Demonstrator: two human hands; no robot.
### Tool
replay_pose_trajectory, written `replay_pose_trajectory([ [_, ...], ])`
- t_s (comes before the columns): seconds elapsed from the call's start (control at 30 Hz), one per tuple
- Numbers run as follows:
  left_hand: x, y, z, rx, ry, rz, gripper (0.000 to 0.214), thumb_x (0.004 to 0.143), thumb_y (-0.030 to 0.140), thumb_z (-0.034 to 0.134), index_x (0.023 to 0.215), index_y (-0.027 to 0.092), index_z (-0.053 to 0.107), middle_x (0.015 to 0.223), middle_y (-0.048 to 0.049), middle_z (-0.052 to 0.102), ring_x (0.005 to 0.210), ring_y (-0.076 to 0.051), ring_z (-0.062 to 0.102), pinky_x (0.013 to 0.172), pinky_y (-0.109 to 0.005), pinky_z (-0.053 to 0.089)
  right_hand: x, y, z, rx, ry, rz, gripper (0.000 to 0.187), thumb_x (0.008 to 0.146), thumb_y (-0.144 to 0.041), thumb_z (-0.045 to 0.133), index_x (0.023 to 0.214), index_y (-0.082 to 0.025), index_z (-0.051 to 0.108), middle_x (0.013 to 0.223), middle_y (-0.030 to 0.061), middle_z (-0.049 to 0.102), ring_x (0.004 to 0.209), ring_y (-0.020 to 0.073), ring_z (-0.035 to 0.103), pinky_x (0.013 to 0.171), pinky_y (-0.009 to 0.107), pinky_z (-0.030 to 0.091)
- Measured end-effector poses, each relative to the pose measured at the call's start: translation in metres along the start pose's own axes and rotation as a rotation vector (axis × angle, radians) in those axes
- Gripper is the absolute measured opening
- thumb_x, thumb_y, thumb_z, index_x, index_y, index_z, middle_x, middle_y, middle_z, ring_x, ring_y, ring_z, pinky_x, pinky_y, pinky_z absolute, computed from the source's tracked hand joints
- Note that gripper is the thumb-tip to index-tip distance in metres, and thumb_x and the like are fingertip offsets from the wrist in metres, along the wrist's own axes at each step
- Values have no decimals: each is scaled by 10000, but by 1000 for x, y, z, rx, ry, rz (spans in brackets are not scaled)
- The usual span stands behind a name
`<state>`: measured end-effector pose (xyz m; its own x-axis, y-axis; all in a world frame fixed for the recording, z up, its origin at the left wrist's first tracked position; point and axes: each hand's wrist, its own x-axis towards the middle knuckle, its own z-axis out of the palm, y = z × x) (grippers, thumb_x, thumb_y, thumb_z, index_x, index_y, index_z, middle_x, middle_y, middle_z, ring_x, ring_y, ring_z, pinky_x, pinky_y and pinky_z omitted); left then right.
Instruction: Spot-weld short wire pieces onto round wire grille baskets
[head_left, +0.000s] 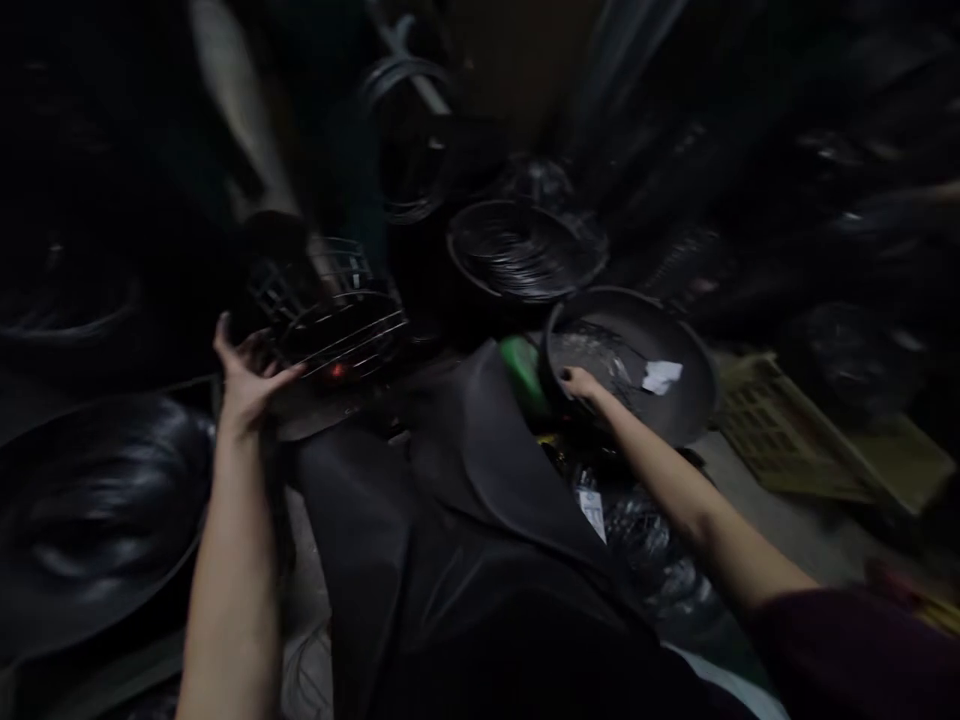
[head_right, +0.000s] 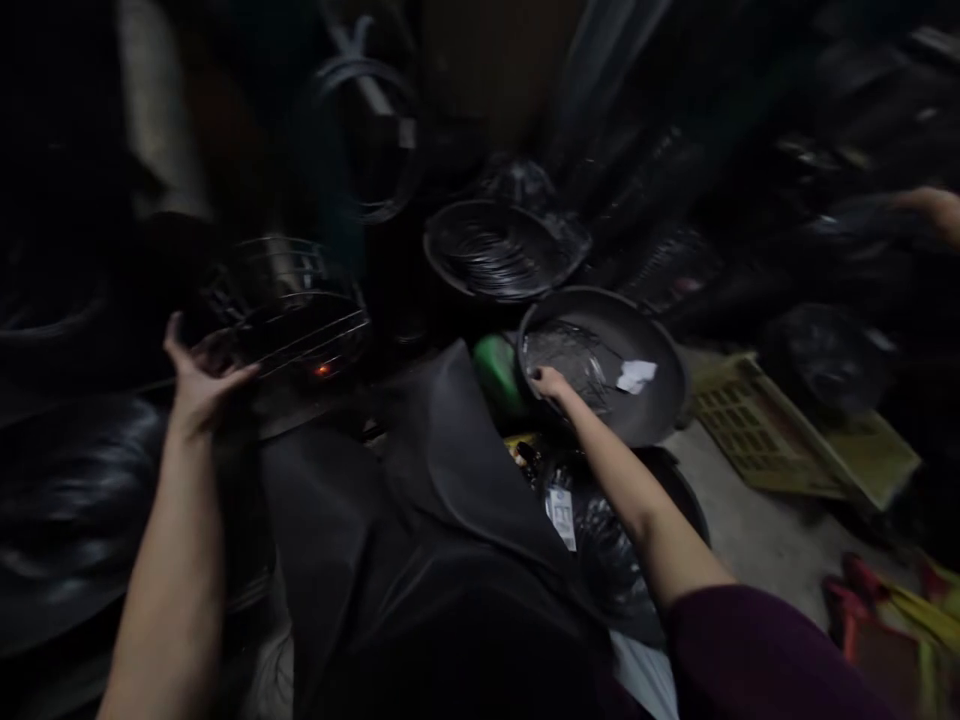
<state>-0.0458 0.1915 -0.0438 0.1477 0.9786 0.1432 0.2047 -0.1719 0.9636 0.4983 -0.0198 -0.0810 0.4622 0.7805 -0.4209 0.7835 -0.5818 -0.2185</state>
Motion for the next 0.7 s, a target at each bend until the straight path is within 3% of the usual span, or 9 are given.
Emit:
replay_pose_trajectory([
  [0.07,5,-7,-1,-13,-7,-5,1233,409,481,949,1387,670,222,1330,106,541,1417,-321,449,1111,-636,414,7,11,-4,9,7,122,318,912,-326,600,1120,-90,646,1095,134,688,979,186,648,914,339,505],
  [0.2,-2,-3,-1,-16,-18,-5,1213,456,523,933,1425,619,210,1407,70,518,1426,-328,441,1152,-651,407,11,22,-16,47,56,214,487,910,-217,504,1374,-67,490,1267,194,631,1120,232,610,980,304,446],
  [0.33,1,-5,-2,-8,-47,-24,1212,362,552,957,1344,691,260,1379,162,536,1447,-304,412,1164,-632,405,21,22,-23,68,55,290,533,951,-229,403,1437,-12,408,1321,247,586,1149,251,601,986,320,435],
  [0.4,6,-12,-3,-27,-70,-29,1200,324,548,965,1294,732,283,1331,216,556,1443,-267,421,1191,-604,376,25,17,-19,73,15,307,498,947,-294,465,1359,-16,506,1275,244,614,1100,241,618,959,325,450],
  [0.5,10,-19,-1,-39,-82,0,1155,372,541,961,1271,762,269,1248,230,590,1369,-220,498,1178,-569,399,24,9,-9,88,-47,273,371,844,-323,647,1129,-87,667,1108,163,696,972,196,642,877,291,474],
  [0.57,6,-18,2,-25,-41,22,1217,370,555,957,1319,728,216,1219,167,601,1300,-229,547,1098,-543,480,15,5,-7,93,-38,239,237,783,-279,688,949,-111,709,969,141,715,889,196,644,803,280,472],
  [0.63,-5,-10,7,20,26,24,1313,386,643,922,1420,622,114,1243,56,578,1254,-246,572,1008,-483,538,-1,5,-11,96,6,199,154,754,-288,691,740,-134,682,800,146,691,762,210,629,711,308,458],
  [0.7,-19,3,10,106,80,15,1353,491,761,825,1499,472,-29,1299,-62,526,1251,-242,580,966,-417,548,-18,7,-21,115,52,126,301,751,-390,686,555,-192,573,619,119,610,573,181,547,608,342,425],
])
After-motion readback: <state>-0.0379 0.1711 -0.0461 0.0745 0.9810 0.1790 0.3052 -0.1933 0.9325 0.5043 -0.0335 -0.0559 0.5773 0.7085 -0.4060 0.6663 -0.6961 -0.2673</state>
